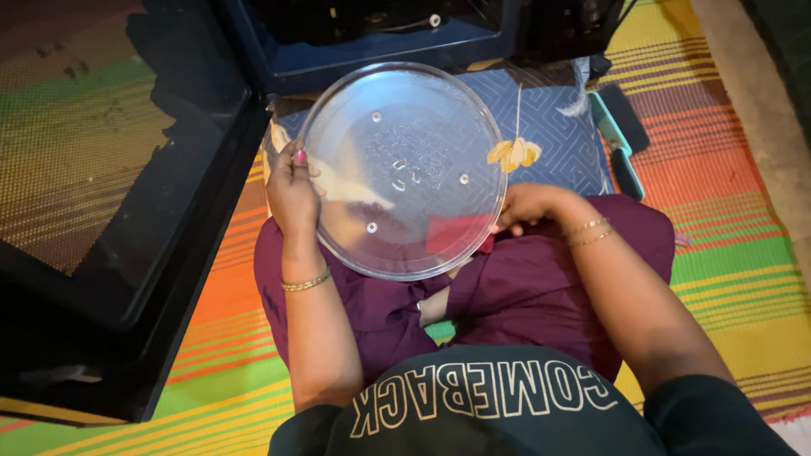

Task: The person cleans the microwave's glass turntable with a red cloth, then places it back inside. They then use a brush to dust the exterior and wipe it with the cloth.

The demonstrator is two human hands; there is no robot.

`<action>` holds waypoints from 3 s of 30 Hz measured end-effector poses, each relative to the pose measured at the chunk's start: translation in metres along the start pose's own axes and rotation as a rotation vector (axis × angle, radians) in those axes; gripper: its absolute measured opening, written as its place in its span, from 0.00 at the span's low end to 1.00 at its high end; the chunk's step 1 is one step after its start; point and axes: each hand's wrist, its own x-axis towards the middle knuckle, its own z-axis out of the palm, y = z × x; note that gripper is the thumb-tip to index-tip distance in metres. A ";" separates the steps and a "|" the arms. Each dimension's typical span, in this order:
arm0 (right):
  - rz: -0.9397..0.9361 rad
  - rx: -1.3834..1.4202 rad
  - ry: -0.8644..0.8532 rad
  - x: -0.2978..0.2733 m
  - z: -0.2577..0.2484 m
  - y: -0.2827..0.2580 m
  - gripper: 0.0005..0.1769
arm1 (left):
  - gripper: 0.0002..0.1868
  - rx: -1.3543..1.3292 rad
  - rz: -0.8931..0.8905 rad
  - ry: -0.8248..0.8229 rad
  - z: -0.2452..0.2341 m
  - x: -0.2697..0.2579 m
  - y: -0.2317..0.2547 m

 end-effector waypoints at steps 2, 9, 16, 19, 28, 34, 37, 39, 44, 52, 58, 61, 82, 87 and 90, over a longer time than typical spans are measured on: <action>-0.012 0.105 0.094 0.005 0.011 0.010 0.12 | 0.17 0.005 0.014 -0.012 -0.001 0.001 -0.002; 0.042 -0.043 0.284 0.009 -0.004 0.014 0.13 | 0.17 0.050 0.043 -0.022 -0.004 0.002 -0.011; -0.220 0.019 1.211 -0.051 -0.042 0.037 0.13 | 0.18 0.200 0.159 -0.071 -0.004 -0.003 -0.013; -0.451 0.514 1.329 -0.058 -0.050 0.046 0.13 | 0.17 0.358 0.189 -0.131 0.002 -0.009 -0.008; -0.439 0.129 1.474 -0.046 -0.034 0.003 0.14 | 0.21 0.577 0.127 -0.192 0.035 -0.004 -0.015; -0.097 -0.351 1.303 0.004 0.030 -0.080 0.53 | 0.36 0.611 0.158 -0.146 0.057 -0.004 -0.019; -0.047 -0.217 1.280 0.021 0.031 -0.103 0.57 | 0.39 0.662 0.148 -0.151 0.058 -0.006 -0.013; -0.070 -0.215 1.284 0.033 0.017 -0.120 0.57 | 0.39 0.676 0.136 -0.157 0.058 -0.008 -0.008; -0.200 -0.284 1.286 0.059 0.010 -0.183 0.59 | 0.39 0.598 0.059 -0.166 0.053 -0.004 0.002; -0.537 -0.611 1.041 0.043 0.086 -0.241 0.51 | 0.36 0.304 -0.155 -0.206 0.043 0.010 -0.021; -0.854 -0.628 0.820 0.001 0.128 -0.202 0.47 | 0.29 0.274 -0.070 -0.145 0.041 0.016 -0.036; -0.887 -0.673 0.795 -0.022 0.129 -0.169 0.48 | 0.22 0.289 -0.087 -0.156 0.043 0.013 -0.032; -0.860 -0.445 0.845 -0.042 0.056 -0.135 0.16 | 0.25 0.351 -0.310 -0.084 0.057 0.016 0.015; -0.931 -0.501 0.645 -0.065 0.070 -0.141 0.17 | 0.33 0.199 -0.400 -0.143 0.065 0.027 0.027; -0.930 -0.503 0.674 -0.074 0.071 -0.148 0.17 | 0.43 0.556 -0.526 -0.215 0.069 0.043 0.034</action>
